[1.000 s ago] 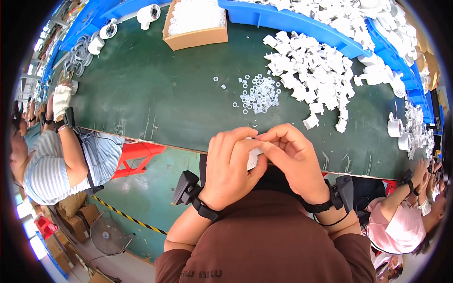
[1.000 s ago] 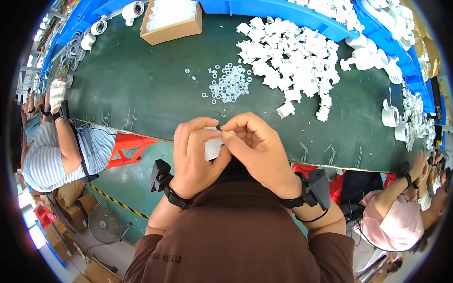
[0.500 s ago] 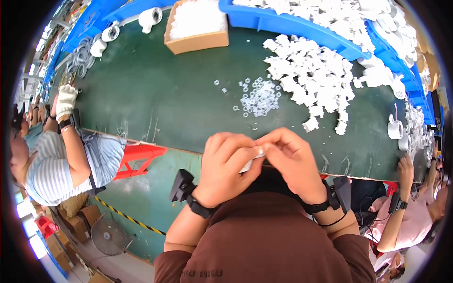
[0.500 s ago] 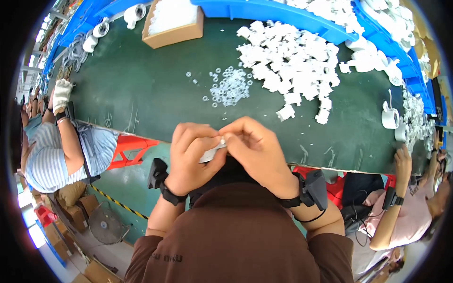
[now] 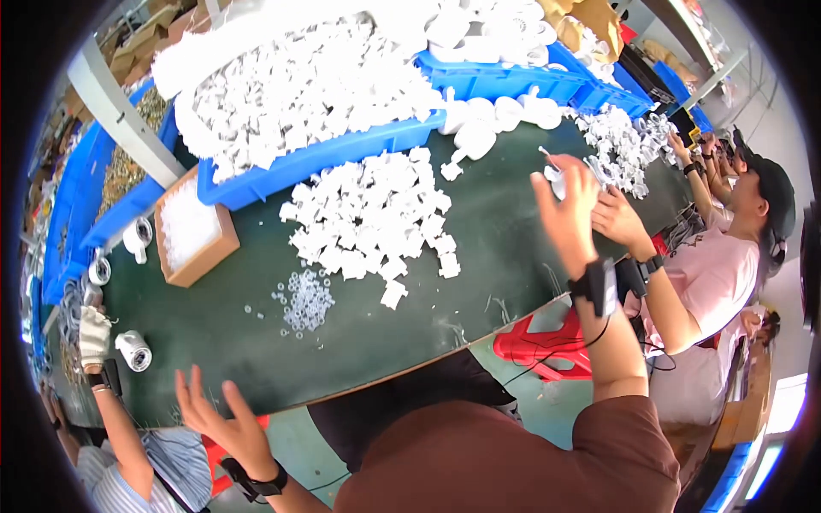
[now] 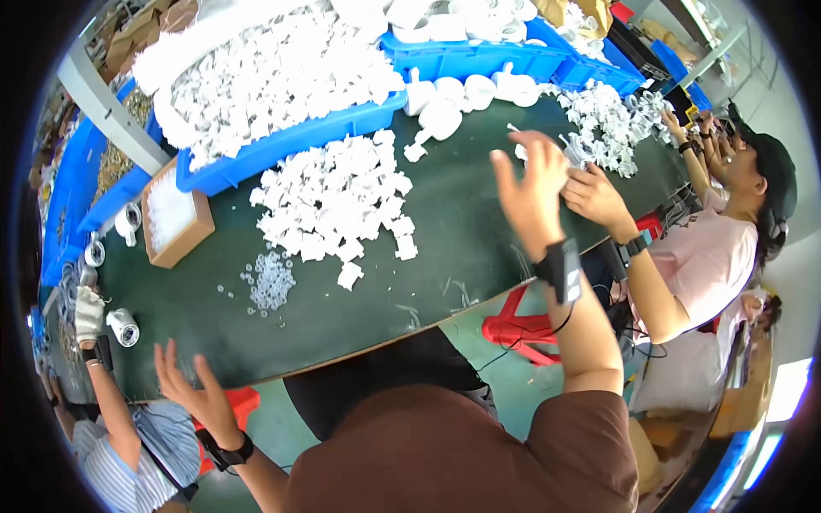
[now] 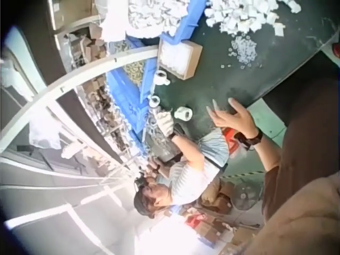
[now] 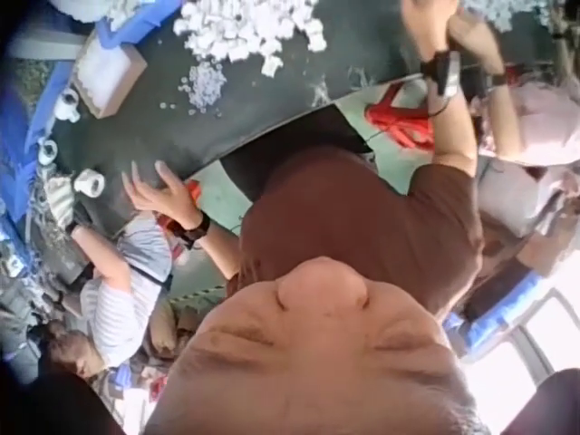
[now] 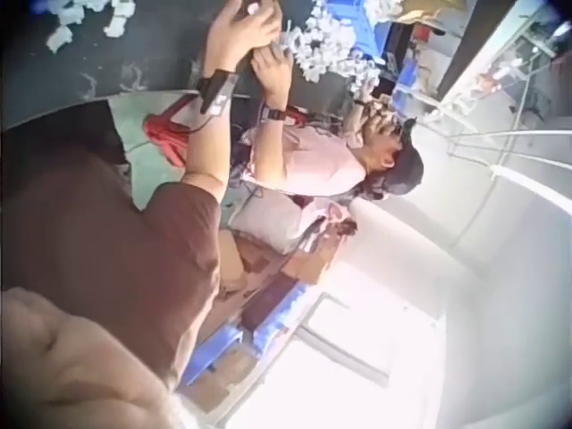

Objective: The person assembles a camera by hand, picking up a white plastic housing and a small white component to fit them together. They then pick up a battery and a circuit board to fit them into the housing before setting the assembly aside.

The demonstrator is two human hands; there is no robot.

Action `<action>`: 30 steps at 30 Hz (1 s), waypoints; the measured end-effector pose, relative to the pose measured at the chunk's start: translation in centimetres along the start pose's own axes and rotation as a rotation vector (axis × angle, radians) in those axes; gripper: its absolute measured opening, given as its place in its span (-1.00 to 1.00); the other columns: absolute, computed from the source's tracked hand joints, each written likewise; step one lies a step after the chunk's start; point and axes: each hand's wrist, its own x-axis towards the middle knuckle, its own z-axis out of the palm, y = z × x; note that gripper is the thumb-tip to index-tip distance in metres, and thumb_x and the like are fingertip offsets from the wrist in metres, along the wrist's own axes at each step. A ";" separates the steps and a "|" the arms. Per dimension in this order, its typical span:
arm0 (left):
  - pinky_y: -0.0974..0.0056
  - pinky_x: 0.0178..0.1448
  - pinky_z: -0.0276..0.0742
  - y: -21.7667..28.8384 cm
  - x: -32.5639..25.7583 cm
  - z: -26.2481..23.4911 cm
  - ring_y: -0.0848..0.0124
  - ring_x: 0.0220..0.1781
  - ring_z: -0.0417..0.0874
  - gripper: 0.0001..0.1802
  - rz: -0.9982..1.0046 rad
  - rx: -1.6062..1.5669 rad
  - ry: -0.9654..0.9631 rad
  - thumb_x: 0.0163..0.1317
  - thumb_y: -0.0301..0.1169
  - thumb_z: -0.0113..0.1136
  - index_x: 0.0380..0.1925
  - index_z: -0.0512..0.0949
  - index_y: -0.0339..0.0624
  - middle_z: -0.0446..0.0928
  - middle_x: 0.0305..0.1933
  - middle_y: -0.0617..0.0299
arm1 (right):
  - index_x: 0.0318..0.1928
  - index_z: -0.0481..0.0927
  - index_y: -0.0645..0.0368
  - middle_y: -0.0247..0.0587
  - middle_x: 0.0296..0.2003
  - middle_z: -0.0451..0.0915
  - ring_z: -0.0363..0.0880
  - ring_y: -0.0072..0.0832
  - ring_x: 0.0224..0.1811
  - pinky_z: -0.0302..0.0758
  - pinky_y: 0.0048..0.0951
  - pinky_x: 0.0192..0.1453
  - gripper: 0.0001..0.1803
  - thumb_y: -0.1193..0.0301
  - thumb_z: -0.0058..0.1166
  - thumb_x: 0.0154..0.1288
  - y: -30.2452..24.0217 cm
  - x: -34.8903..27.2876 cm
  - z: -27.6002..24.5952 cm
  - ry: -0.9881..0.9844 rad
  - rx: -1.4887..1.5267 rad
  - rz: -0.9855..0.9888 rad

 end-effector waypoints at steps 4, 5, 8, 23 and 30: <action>-0.05 0.47 0.20 1.3 -0.4 0.4 -0.03 0.45 0.29 -0.53 -0.106 -0.173 -0.059 0.40 -0.44 0.18 0.29 0.45 -0.30 0.31 0.47 -0.09 | 0.41 0.42 0.03 0.27 0.36 0.37 0.22 0.25 0.44 0.05 0.24 0.53 -0.20 -0.26 0.00 0.41 8.0 2.6 -0.4 -0.151 -0.470 0.170; -0.04 0.46 0.20 1.5 -0.4 0.6 -0.02 0.45 0.29 -0.54 -0.113 -0.218 -0.051 0.40 -0.44 0.18 0.27 0.45 -0.31 0.31 0.47 -0.08 | 0.42 0.41 0.01 0.28 0.36 0.36 0.21 0.26 0.45 0.05 0.27 0.52 -0.19 -0.29 -0.04 0.42 8.4 3.1 0.0 -0.170 -0.500 0.208; -0.03 0.45 0.21 2.8 -0.1 1.3 -0.02 0.45 0.28 -0.56 -0.096 -0.220 -0.078 0.40 -0.45 0.17 0.25 0.46 -0.32 0.31 0.45 -0.08 | 0.45 0.39 -0.10 0.30 0.38 0.33 0.26 0.27 0.45 0.07 0.35 0.50 -0.14 -0.41 -0.25 0.42 11.2 4.2 0.5 -0.249 -0.639 0.344; -0.05 0.33 0.37 4.1 -0.4 2.3 -0.04 0.21 0.51 -0.67 -0.013 -0.180 0.055 0.31 -0.35 0.31 0.04 0.62 -0.20 0.56 0.17 -0.04 | 0.31 0.59 -0.08 0.04 0.55 0.15 0.12 0.08 0.56 0.22 0.45 0.37 -0.13 -0.45 -0.31 0.40 6.4 3.6 -1.0 -0.561 -0.326 0.530; -0.04 0.27 0.43 4.3 -0.1 2.4 -0.03 0.16 0.56 -0.73 0.016 -0.189 0.069 0.29 -0.40 0.30 -0.02 0.66 -0.18 0.59 0.13 -0.03 | 0.16 0.70 -0.06 0.11 0.49 0.24 0.10 0.08 0.56 0.14 0.52 0.38 -0.26 -0.35 -0.11 0.39 -0.3 0.1 -0.1 -0.454 -0.273 0.269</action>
